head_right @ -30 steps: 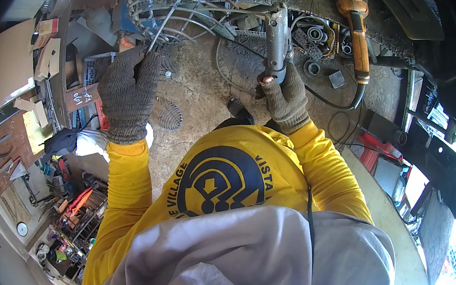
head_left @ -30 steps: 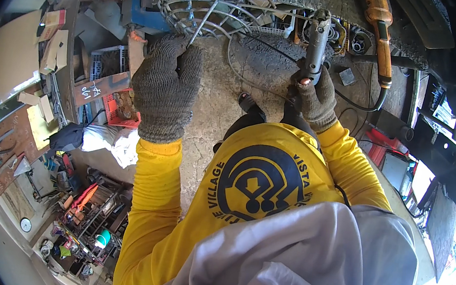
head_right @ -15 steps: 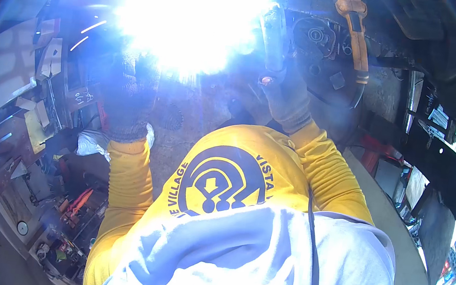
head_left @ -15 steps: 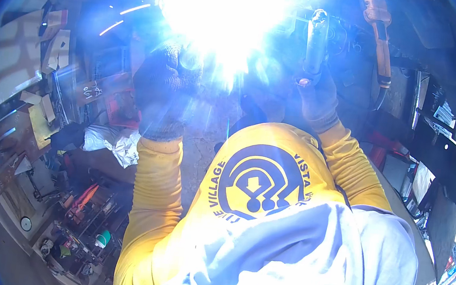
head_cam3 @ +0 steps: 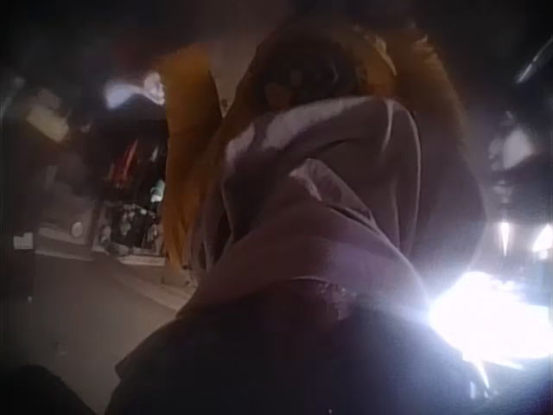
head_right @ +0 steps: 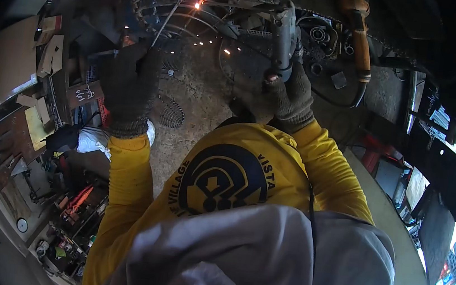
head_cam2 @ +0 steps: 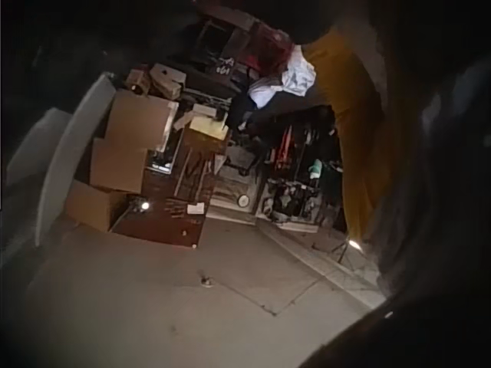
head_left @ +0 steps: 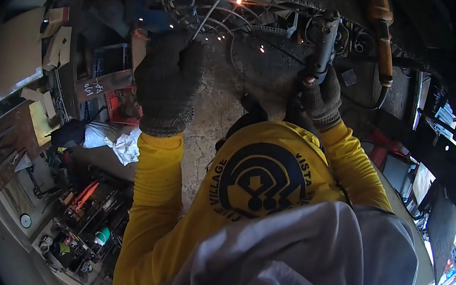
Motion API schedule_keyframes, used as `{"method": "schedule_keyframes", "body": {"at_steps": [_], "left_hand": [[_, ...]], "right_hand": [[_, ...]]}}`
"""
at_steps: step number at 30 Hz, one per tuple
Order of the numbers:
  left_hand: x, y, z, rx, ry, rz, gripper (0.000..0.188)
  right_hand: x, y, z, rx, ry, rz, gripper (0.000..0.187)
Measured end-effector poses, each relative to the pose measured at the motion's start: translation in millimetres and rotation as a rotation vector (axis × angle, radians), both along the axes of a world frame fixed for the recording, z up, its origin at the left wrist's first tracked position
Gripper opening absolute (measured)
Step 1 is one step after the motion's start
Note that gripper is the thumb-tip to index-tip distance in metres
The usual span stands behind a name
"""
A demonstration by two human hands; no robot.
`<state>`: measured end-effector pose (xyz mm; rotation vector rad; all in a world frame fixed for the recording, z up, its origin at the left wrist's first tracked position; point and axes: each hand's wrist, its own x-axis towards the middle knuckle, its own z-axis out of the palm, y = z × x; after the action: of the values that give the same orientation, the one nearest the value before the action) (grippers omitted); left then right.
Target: The person uses a hammer to shape metal rods on a spherical cage structure and secures them using an arc welder.
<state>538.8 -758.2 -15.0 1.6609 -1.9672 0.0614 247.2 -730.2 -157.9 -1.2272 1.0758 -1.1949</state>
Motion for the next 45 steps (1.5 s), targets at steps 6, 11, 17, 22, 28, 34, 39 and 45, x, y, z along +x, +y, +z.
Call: {"method": "schedule_keyframes", "body": {"at_steps": [6,11,17,22,28,34,39,45], "left_hand": [[1.3,0.9,-2.2,-0.046,0.002,-0.046,0.021],[-0.9,2.4,3.5,0.010,-0.024,-0.032,0.021],[-2.0,1.1,1.4,-0.005,0.017,-0.035,0.020],[16.2,9.5,-10.8,0.125,-0.187,-0.069,0.018],[1.0,10.7,-3.1,0.023,-0.144,0.140,0.020],[0.7,8.6,1.1,-0.023,-0.218,0.092,0.019],[-7.9,-0.9,16.0,-0.044,-0.171,-0.012,0.019],[2.8,-0.2,4.8,0.053,0.104,-0.045,0.020]], "right_hand": [[5.0,0.6,3.9,0.048,0.006,-0.021,0.057],[7.7,-0.9,15.4,0.052,-0.023,-0.008,0.060],[7.2,1.4,14.7,0.076,-0.038,0.016,0.062],[7.9,-1.5,10.1,0.086,-0.108,0.030,0.041],[9.6,-2.2,15.6,0.012,0.011,0.009,0.050],[12.8,-4.0,23.7,0.057,-0.115,0.035,0.033],[-1.0,6.7,-37.6,-0.243,0.068,-0.138,0.041],[10.8,-3.8,18.0,0.001,-0.120,-0.010,0.054]]}}
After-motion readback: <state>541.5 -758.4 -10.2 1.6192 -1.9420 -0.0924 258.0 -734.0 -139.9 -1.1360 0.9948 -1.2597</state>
